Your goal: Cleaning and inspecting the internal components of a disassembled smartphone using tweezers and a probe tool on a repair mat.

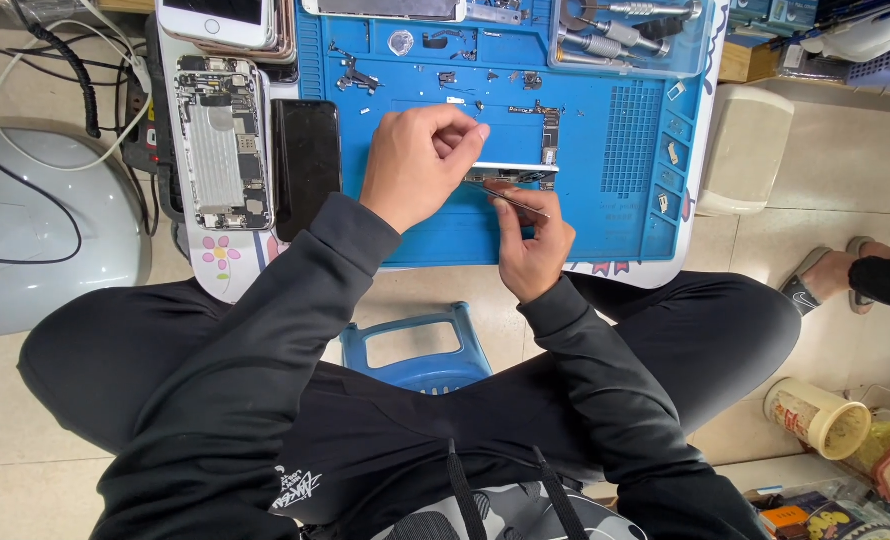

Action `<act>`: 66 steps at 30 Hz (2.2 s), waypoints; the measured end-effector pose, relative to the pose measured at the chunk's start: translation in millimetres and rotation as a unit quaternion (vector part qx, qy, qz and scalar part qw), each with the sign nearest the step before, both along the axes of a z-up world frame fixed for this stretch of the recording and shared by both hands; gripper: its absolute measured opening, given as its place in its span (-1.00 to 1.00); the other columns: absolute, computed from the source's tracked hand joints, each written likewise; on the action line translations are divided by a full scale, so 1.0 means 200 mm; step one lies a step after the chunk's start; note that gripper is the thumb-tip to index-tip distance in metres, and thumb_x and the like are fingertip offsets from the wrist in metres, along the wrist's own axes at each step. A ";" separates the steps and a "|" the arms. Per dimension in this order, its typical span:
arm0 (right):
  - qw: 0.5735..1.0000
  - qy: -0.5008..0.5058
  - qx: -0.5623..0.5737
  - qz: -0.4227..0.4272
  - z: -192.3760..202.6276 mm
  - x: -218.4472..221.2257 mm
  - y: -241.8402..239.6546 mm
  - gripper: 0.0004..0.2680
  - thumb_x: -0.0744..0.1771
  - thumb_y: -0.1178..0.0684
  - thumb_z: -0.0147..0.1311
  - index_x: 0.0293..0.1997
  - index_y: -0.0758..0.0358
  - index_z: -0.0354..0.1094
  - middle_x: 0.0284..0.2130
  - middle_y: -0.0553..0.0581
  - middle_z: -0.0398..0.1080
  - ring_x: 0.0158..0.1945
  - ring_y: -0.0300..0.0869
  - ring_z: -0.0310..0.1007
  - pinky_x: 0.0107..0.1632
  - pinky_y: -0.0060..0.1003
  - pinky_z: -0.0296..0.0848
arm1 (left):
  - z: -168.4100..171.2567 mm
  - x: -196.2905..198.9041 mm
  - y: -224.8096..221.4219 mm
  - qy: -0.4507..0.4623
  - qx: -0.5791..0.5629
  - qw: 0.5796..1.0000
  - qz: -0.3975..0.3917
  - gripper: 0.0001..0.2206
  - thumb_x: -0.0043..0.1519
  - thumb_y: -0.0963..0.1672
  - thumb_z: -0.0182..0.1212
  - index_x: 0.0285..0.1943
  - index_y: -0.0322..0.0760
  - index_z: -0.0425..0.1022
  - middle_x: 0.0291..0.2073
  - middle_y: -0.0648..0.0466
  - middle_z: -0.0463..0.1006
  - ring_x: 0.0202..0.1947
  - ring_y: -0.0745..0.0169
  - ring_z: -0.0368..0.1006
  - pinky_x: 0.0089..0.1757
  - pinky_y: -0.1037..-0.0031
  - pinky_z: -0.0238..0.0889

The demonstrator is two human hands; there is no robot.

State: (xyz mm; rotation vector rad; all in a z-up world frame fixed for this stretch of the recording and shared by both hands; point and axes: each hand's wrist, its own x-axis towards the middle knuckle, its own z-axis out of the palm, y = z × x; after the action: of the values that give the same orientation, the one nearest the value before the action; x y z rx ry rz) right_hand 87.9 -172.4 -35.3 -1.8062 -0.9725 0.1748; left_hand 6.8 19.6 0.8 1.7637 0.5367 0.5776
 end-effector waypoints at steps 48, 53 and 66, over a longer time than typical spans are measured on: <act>0.958 -0.244 -0.126 0.087 0.54 0.50 -0.33 -0.99 0.44 0.37 0.19 -0.10 0.53 0.49 -0.25 0.38 0.52 -0.23 0.03 0.50 -0.25 -0.20 0.49 | -0.02 0.00 -0.03 0.018 0.052 0.998 0.005 -0.82 0.34 -0.08 0.28 -0.31 -0.16 0.67 -0.56 0.16 0.62 -0.56 0.32 0.46 -0.43 0.43 0.44; 0.850 -0.359 -0.380 0.063 0.58 0.64 -0.39 -0.98 0.44 0.08 0.26 -0.06 0.04 0.55 -0.20 -0.07 0.53 -0.11 -0.12 0.48 -0.34 -0.17 0.32 | -0.01 -0.01 -0.03 0.019 0.057 0.998 0.000 -0.82 0.35 -0.08 0.27 -0.30 -0.16 0.67 -0.55 0.17 0.63 -0.56 0.32 0.46 -0.43 0.43 0.43; 0.800 -0.208 -0.527 0.199 0.45 0.71 -0.20 -0.90 0.31 -0.14 0.31 -0.14 -0.18 0.62 -0.26 -0.23 0.57 -0.02 -0.19 0.49 -0.23 -0.13 0.48 | -0.01 -0.03 -0.04 0.036 0.048 0.998 -0.020 -0.83 0.36 -0.06 0.26 -0.23 -0.16 0.66 -0.49 0.16 0.65 -0.50 0.26 0.52 -0.39 0.40 0.46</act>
State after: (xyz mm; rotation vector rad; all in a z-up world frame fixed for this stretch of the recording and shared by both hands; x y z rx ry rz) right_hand 229.8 -212.8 54.5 -2.6783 -1.7991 0.7229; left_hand 1.4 12.2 -1.2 1.8884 0.5299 0.5216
